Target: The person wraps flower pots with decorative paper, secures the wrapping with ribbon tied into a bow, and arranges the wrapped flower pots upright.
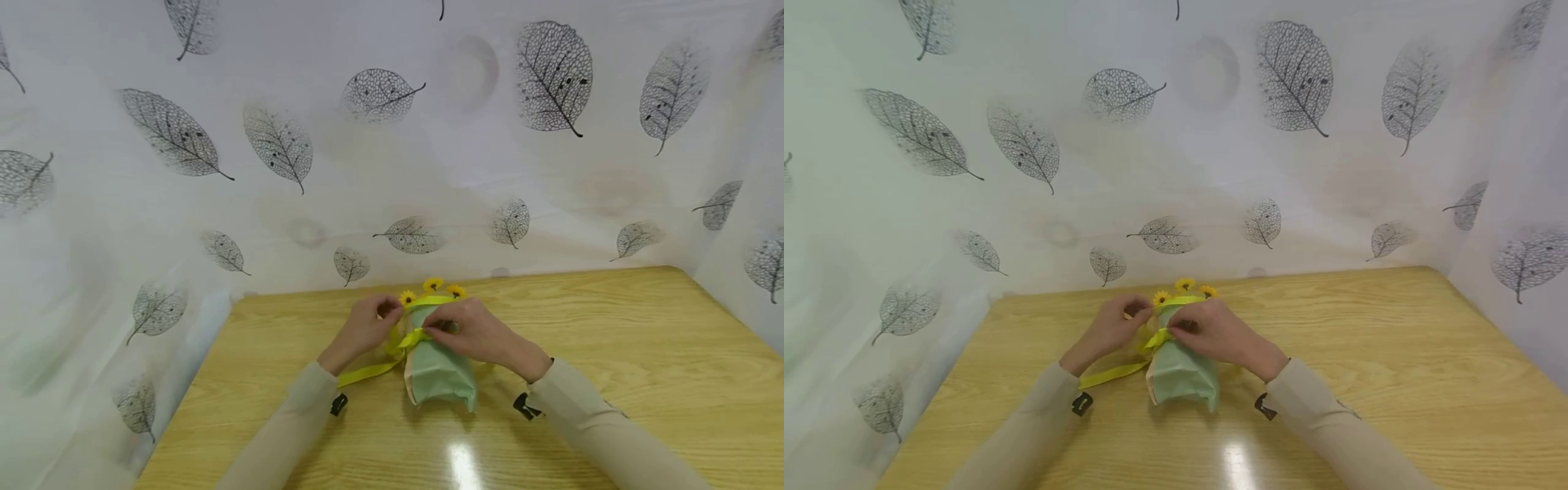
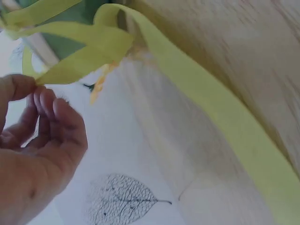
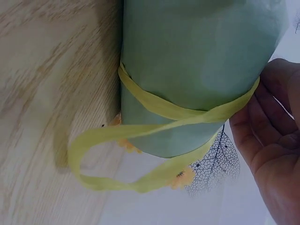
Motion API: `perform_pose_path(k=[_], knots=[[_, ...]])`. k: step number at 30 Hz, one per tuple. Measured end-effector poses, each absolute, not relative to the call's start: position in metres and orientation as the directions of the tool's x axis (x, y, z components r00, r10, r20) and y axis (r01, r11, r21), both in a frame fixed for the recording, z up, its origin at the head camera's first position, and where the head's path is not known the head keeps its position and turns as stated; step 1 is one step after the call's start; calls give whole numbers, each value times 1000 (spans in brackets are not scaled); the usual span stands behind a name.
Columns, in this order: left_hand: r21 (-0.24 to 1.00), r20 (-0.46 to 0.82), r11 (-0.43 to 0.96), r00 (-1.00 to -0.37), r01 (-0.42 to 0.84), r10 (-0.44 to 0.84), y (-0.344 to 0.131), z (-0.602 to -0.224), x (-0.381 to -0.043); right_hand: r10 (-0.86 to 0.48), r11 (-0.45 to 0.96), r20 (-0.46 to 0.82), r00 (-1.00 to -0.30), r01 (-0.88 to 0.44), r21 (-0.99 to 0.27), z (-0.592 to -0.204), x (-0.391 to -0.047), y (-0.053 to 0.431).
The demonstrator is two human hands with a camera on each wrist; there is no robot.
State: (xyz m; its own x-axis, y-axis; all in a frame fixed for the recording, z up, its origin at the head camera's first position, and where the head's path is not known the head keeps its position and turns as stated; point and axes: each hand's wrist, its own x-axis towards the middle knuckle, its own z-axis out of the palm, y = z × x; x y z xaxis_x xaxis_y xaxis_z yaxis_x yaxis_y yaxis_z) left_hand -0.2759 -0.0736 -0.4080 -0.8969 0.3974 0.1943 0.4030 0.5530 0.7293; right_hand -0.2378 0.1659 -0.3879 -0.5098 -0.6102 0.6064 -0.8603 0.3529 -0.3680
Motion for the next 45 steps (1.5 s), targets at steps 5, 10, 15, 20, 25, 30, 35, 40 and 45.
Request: perform_pose_path(k=[5, 10, 15, 20, 25, 30, 35, 40, 45], knots=[[804, 116, 501, -911, 320, 395, -91, -403, -265, -610, 354, 614, -500, -866, -354, -388, -237, 165], [877, 24, 434, -920, 206, 391, -110, -395, -257, -607, 358, 613, -505, -863, -356, -388, -237, 165], [913, -20, 384, -926, 137, 376, -126, -386, -253, -600, 365, 616, -510, -860, -357, -388, -236, 165], [922, -136, 384, -878, 58, 459, -141, -387, -248, -598, 373, 602, -530, -848, -376, -388, -235, 165], [838, -282, 529, -725, 133, 629, -147, -393, -240, -593, 376, 600, -537, -844, -383, -386, -234, 165], [671, -375, 673, -641, 311, 670, -145, -389, -232, -591, 383, 601, -537, -843, -377, -386, -234, 165], [565, -316, 723, -705, 399, 635, -136, -376, -231, -592, 380, 604, -534, -846, -374, -388, -236, 166], [610, -3, 629, -792, 482, 610, -115, -376, -234, -586, 387, 596, -550, -835, -390, -389, -236, 166], [625, 154, 541, -769, 562, 620, -94, -380, -232, -587, 384, 595, -549, -836, -393, -389, -236, 166]])
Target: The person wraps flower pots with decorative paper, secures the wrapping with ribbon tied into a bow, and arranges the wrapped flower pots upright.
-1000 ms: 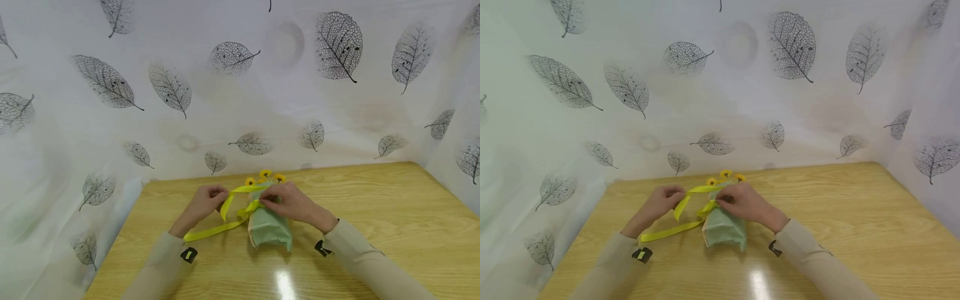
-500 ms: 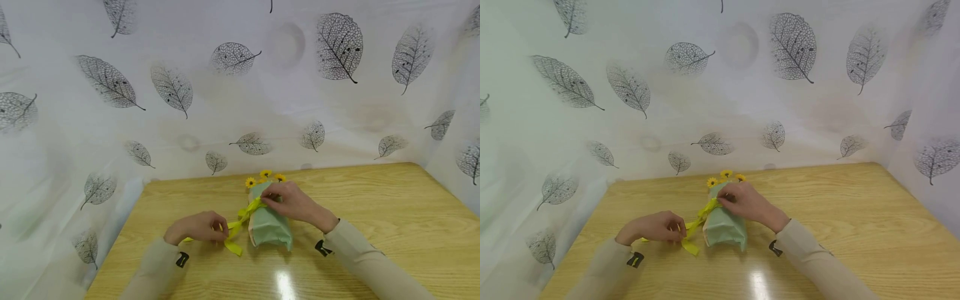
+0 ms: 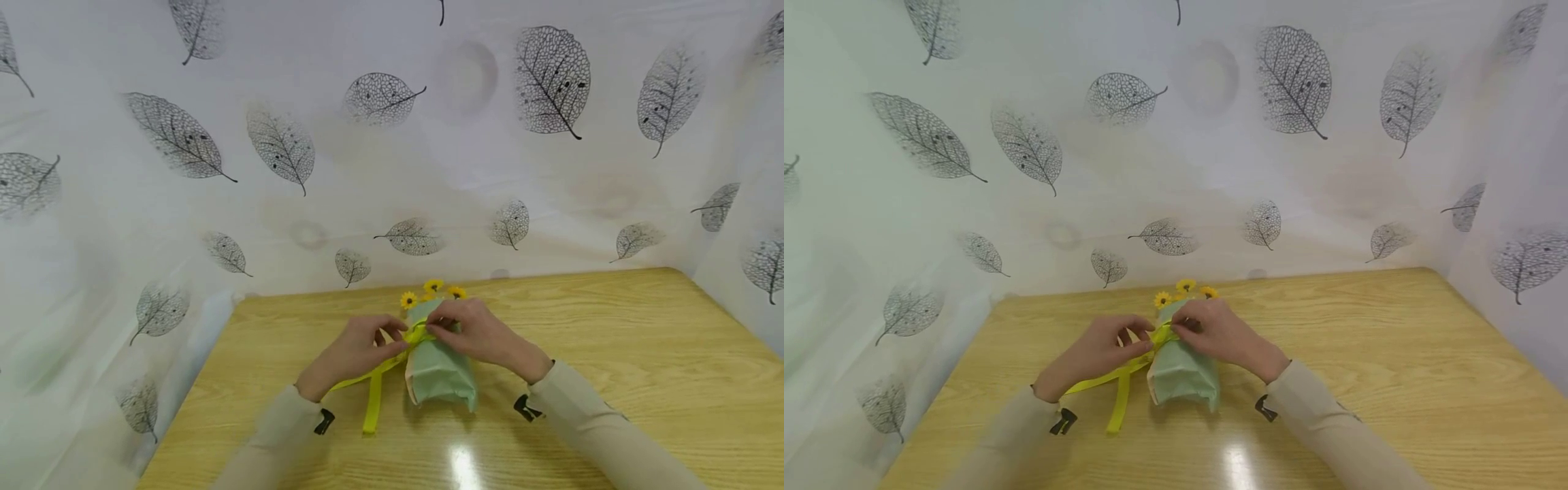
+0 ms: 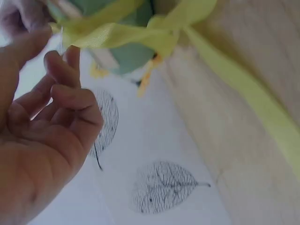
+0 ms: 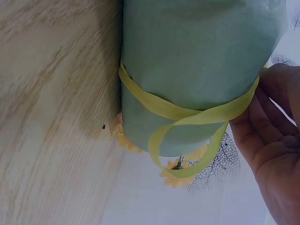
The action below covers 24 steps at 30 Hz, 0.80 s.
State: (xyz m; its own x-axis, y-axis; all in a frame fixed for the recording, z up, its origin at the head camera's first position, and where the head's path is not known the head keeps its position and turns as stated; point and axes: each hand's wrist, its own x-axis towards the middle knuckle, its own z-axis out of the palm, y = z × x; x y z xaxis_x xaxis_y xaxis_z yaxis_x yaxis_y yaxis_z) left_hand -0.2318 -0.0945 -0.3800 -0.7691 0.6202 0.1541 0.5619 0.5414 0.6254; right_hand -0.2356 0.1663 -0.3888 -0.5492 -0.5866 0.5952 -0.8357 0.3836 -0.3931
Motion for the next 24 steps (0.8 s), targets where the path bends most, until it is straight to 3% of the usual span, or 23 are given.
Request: perform_pose_path(k=[4, 15, 20, 24], knots=[[615, 200, 509, -743, 602, 638, -90, -384, -230, -586, 382, 596, -550, -835, -395, -389, -236, 166], [620, 105, 532, -732, 578, 673, -112, -388, -229, -563, 398, 603, -565, -825, -401, -389, -235, 166], [682, 36, 501, -708, 533, 705, -117, -381, -225, -551, 388, 605, -575, -818, -424, -389, -234, 165], [742, 4, 486, -728, 462, 686, -111, -376, -221, -549, 377, 605, -577, -817, -437, -390, -234, 163]])
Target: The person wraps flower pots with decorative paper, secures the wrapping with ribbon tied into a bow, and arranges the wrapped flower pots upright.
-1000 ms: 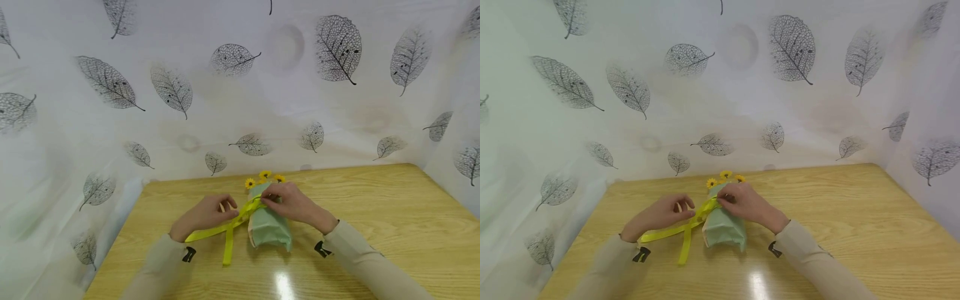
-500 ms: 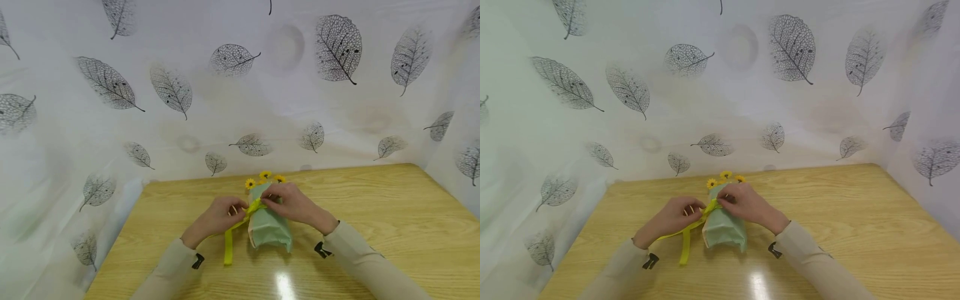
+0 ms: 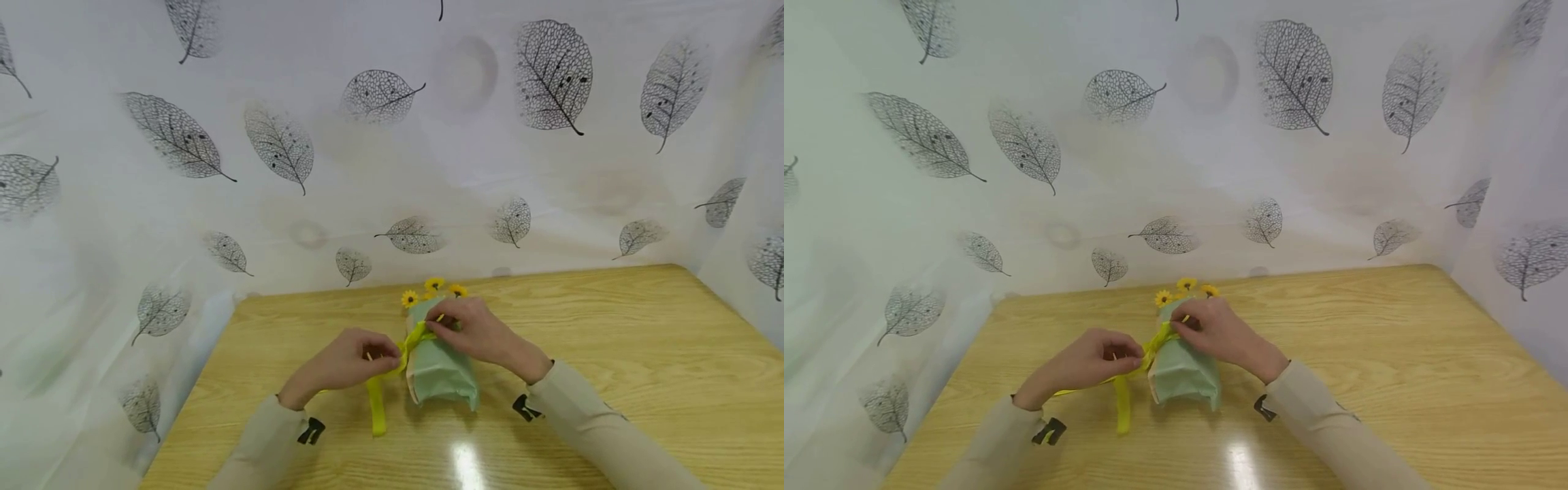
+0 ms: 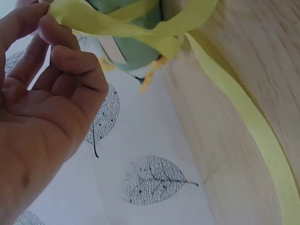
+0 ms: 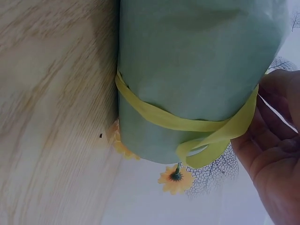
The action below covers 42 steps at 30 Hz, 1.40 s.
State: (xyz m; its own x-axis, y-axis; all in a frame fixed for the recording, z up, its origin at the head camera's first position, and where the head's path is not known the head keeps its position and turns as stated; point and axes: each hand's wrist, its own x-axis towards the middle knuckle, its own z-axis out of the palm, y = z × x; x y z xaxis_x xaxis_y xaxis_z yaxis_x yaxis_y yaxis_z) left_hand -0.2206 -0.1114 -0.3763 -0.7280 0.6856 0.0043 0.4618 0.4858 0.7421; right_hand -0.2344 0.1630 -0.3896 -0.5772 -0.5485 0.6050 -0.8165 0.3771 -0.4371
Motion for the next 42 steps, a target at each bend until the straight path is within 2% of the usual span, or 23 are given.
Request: perform_pose_path(k=[5, 13, 18, 25, 28, 33, 38, 42], knots=[[824, 1, 437, -774, 359, 634, -96, -377, -219, -537, 386, 604, -589, -808, -445, -388, -233, 161], [915, -22, 368, -888, 167, 459, -74, -390, -220, -531, 383, 552, -643, -763, -520, -389, -228, 159], [953, -73, 295, -901, 63, 428, -73, -392, -220, -540, 391, 520, -662, -745, -541, -389, -227, 159], [960, -118, 280, -899, 5, 422, -73, -392, -219, -546, 411, 458, -701, -701, -583, -386, -225, 158], [953, -101, 302, -904, 33, 415, -75, -390, -220, -540, 424, 442, -716, -685, -592, -386, -225, 158], [881, 92, 403, -924, 249, 371, -79, -384, -221, -532, 432, 439, -724, -678, -595, -386, -225, 158], [781, 270, 443, -878, 439, 395, -74, -384, -225, -532, 430, 453, -716, -689, -584, -386, -225, 159], [767, 304, 436, -864, 472, 402, -69, -386, -226, -525, 423, 470, -710, -697, -579, -387, -224, 158]])
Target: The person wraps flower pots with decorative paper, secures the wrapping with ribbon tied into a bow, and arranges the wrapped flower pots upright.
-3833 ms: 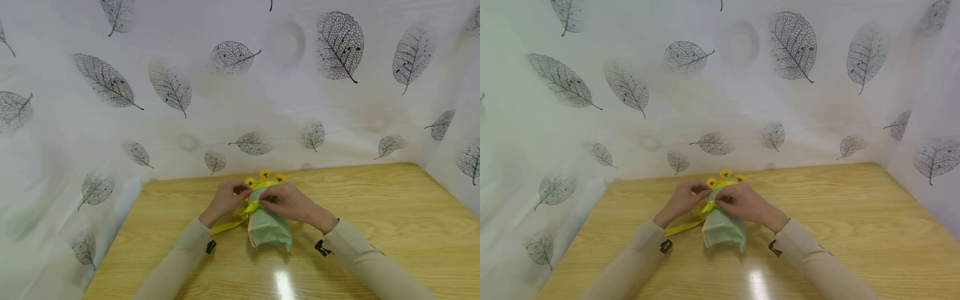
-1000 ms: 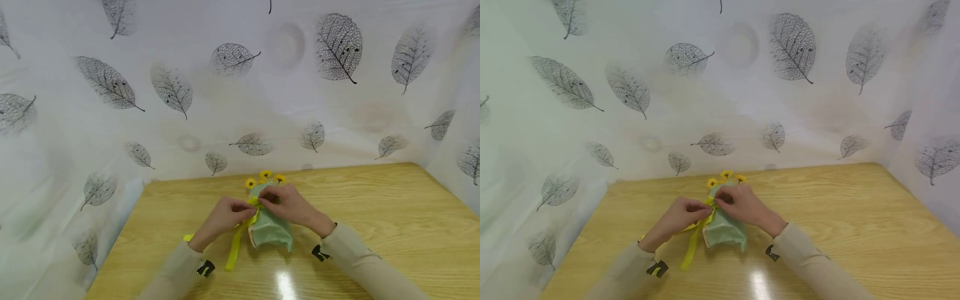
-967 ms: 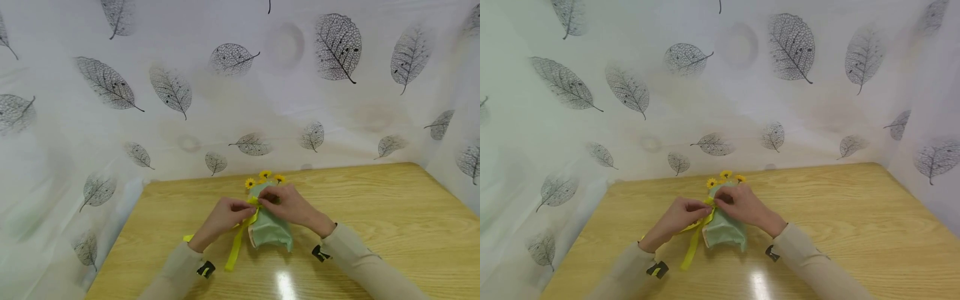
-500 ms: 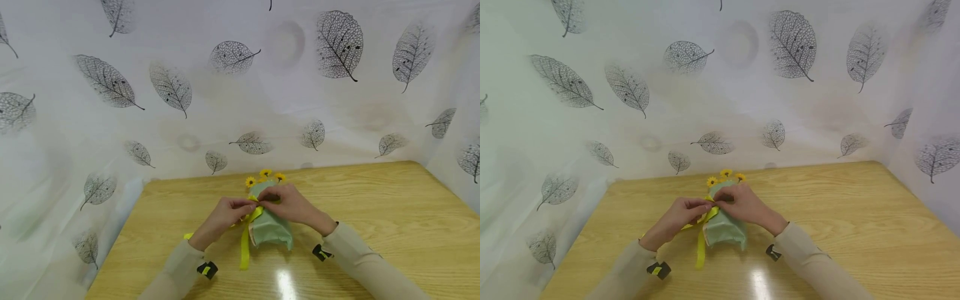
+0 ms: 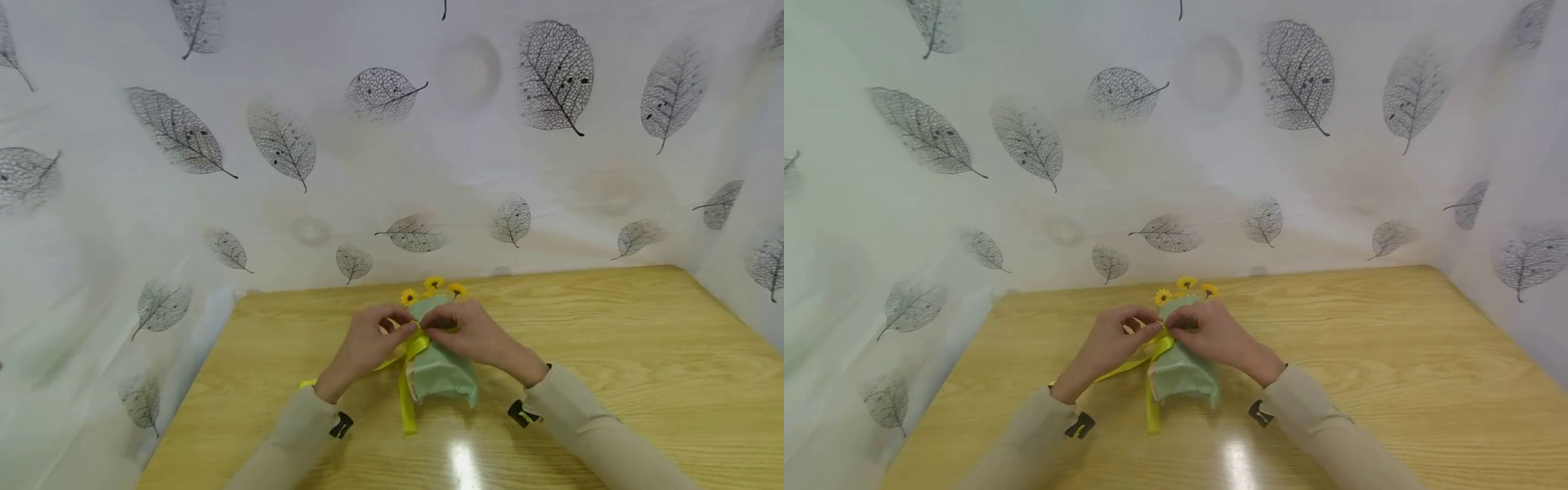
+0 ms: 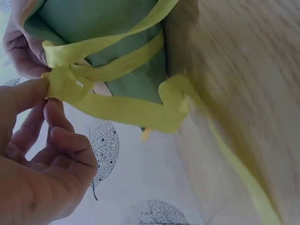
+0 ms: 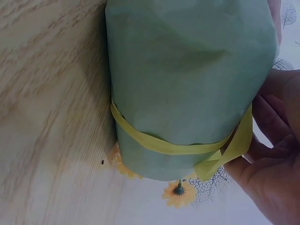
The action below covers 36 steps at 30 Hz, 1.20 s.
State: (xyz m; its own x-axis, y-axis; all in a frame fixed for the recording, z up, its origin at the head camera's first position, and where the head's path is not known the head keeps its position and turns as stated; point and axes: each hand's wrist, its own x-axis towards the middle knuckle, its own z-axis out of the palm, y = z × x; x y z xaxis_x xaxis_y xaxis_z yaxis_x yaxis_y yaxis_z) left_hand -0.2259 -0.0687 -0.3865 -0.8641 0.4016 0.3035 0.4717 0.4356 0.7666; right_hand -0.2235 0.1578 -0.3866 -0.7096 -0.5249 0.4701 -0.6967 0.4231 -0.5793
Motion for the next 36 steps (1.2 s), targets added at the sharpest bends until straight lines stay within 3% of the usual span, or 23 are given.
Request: perform_pose_path(k=[11, 19, 24, 31, 36], knots=[[848, 153, 461, -953, 263, 262, -72, -393, -224, -448, 444, 530, -720, -694, -567, -377, -209, 166], [877, 154, 407, -952, 255, 265, -75, -395, -224, -353, 373, 327, -877, -452, -810, -367, -196, 192], [886, 145, 395, -955, 242, 260, -73, -394, -223, -334, 353, 228, -915, -346, -869, -364, -192, 215], [912, 134, 346, -957, 221, 257, -72, -394, -224, -283, 523, 263, -922, -378, -764, -368, -186, 249], [941, 118, 273, -949, 201, 291, -73, -395, -224, -363, 632, 463, -808, -579, -516, -379, -189, 271]])
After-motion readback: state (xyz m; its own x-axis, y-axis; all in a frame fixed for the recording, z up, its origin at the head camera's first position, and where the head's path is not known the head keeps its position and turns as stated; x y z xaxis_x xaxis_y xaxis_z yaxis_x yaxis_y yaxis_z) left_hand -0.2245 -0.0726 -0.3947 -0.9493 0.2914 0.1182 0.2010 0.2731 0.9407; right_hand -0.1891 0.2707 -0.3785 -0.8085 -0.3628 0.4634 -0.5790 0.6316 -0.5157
